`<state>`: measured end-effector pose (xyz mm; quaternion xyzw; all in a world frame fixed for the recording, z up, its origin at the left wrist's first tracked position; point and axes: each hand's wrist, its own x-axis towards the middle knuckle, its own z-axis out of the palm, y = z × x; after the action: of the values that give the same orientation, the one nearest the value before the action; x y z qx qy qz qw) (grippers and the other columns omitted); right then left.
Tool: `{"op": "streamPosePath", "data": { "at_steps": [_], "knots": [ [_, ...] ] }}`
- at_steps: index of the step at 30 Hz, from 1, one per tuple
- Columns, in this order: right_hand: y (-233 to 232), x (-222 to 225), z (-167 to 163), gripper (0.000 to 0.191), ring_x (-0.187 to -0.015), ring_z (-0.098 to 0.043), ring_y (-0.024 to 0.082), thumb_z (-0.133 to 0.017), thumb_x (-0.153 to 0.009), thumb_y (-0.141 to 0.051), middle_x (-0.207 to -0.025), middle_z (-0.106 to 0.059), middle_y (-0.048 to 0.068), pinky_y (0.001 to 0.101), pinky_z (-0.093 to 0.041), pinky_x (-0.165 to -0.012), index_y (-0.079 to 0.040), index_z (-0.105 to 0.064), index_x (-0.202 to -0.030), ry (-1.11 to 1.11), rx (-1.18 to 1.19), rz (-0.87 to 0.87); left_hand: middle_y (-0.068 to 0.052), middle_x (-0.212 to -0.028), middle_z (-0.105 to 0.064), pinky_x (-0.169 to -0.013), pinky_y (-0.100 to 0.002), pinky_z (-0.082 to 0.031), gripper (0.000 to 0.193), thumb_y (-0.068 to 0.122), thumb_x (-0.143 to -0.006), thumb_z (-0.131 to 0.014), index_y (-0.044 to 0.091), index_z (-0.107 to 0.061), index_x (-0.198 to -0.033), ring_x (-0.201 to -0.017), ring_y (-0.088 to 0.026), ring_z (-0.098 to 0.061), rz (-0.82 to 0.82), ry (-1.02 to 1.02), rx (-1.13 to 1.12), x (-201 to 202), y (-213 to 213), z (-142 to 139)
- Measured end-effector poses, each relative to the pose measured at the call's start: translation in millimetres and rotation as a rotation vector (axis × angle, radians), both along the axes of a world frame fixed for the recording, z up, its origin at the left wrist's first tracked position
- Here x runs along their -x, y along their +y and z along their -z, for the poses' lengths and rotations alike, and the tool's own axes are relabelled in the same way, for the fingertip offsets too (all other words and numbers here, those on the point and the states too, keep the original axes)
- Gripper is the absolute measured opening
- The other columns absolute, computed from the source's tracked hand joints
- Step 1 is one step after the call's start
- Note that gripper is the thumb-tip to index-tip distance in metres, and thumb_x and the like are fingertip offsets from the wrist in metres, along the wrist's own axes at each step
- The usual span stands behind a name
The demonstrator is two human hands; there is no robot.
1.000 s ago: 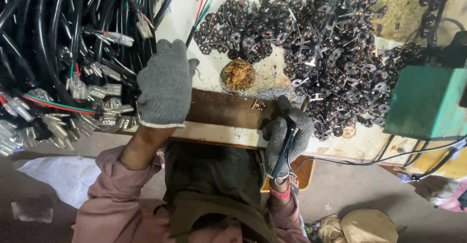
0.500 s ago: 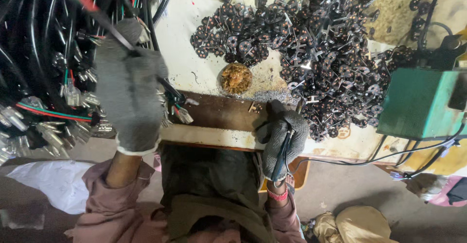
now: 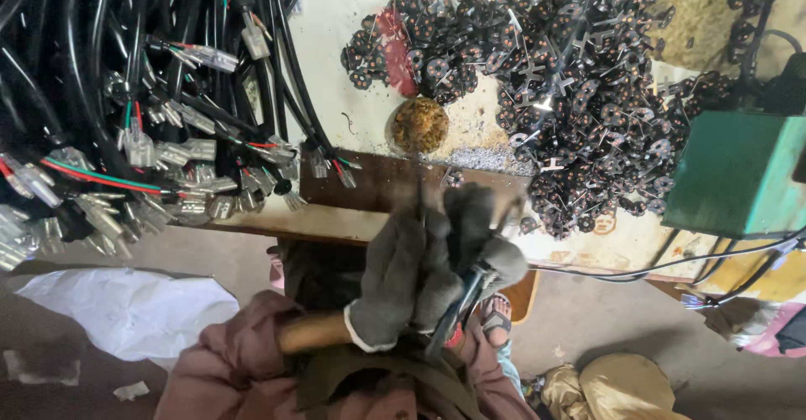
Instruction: The person solders wires onto small black electrical components at a workbench, holding a component in one hand and a soldering iron in the other, then sets the finished assembly aside and picks up the next part, repeating the process.
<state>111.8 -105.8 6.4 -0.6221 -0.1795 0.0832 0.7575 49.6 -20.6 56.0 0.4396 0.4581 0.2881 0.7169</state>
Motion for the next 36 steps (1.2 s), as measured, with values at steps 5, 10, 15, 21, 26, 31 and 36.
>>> {"op": "streamPosePath", "data": {
  "at_steps": [5, 10, 15, 21, 26, 31, 36],
  "knots": [
    [-6, -18, -26, 0.029, -0.048, -0.045, 0.003, -0.065, -0.106, -0.03, -0.07, -0.056, 0.007, 0.018, -0.028, -0.041, -0.007, -0.048, -0.111, 0.202, 0.13, 0.252, -0.011, -0.099, -0.079, -0.082, -0.036, -0.058, 0.031, 0.031, -0.104, -0.06, 0.009, -0.071, -0.123, -0.087, -0.023, -0.077, 0.854, 0.05, -0.151, 64, 10, 62],
    [-13, -22, -7, 0.023, -0.064, -0.049, 0.017, -0.064, -0.108, -0.022, -0.085, -0.06, 0.015, 0.0327, -0.039, -0.058, -0.009, -0.045, -0.107, -0.342, 0.544, 0.089, -0.016, -0.112, -0.073, -0.087, -0.042, -0.056, 0.038, 0.026, -0.101, -0.065, 0.004, -0.06, -0.131, -0.101, -0.032, -0.074, 0.912, -0.113, -0.183, 53, 17, 59],
    [-40, -31, 24, 0.014, -0.062, -0.052, 0.014, -0.062, -0.107, -0.017, -0.076, -0.059, 0.009, 0.0282, -0.04, -0.057, -0.006, -0.057, -0.113, -0.01, 0.381, 0.082, -0.016, -0.107, -0.073, -0.082, -0.043, -0.055, 0.021, 0.019, -0.101, -0.065, 0.006, -0.067, -0.118, -0.096, -0.036, -0.07, 0.766, 0.202, -0.605, 35, 26, 55],
    [-62, -45, 38, 0.015, -0.063, -0.056, 0.013, -0.059, -0.109, -0.016, -0.073, -0.06, 0.007, 0.0242, -0.042, -0.058, -0.004, -0.063, -0.116, -0.138, 0.468, -0.065, -0.011, -0.091, -0.07, -0.07, -0.035, -0.056, 0.019, 0.016, -0.098, -0.064, 0.005, -0.066, -0.112, -0.075, -0.021, -0.07, 0.573, 0.295, -0.255, 56, 41, 64],
    [-47, -23, 22, 0.012, -0.058, -0.06, 0.015, -0.064, -0.108, -0.012, -0.072, -0.064, 0.006, 0.0249, -0.047, -0.052, -0.007, -0.062, -0.097, 0.376, 0.226, -0.043, -0.013, -0.093, -0.069, -0.073, -0.035, -0.055, 0.018, 0.015, -0.096, -0.067, 0.003, -0.065, -0.11, -0.08, -0.023, -0.07, 0.63, 0.221, -0.235, 42, 32, 51],
    [-33, -27, -14, 0.045, -0.091, -0.065, 0.015, -0.08, -0.086, 0.004, -0.107, -0.065, 0.007, 0.0268, -0.054, -0.08, -0.006, -0.054, -0.122, 0.001, 0.673, -0.275, -0.013, -0.103, -0.071, -0.072, -0.038, -0.054, 0.019, 0.013, -0.094, -0.071, 0.005, -0.066, -0.11, -0.085, -0.03, -0.071, 0.678, 0.118, -0.415, 41, 30, 45],
    [-26, -23, -17, 0.053, -0.098, -0.071, 0.016, -0.079, -0.086, 0.011, -0.109, -0.067, 0.008, 0.029, -0.057, -0.083, -0.006, -0.049, -0.126, 0.121, 0.525, -0.31, -0.014, -0.108, -0.068, -0.079, -0.04, -0.055, 0.019, 0.007, -0.095, -0.069, 0.005, -0.065, -0.113, -0.093, -0.032, -0.069, 0.588, 0.088, -0.499, 40, 22, 44]
  ]
}}
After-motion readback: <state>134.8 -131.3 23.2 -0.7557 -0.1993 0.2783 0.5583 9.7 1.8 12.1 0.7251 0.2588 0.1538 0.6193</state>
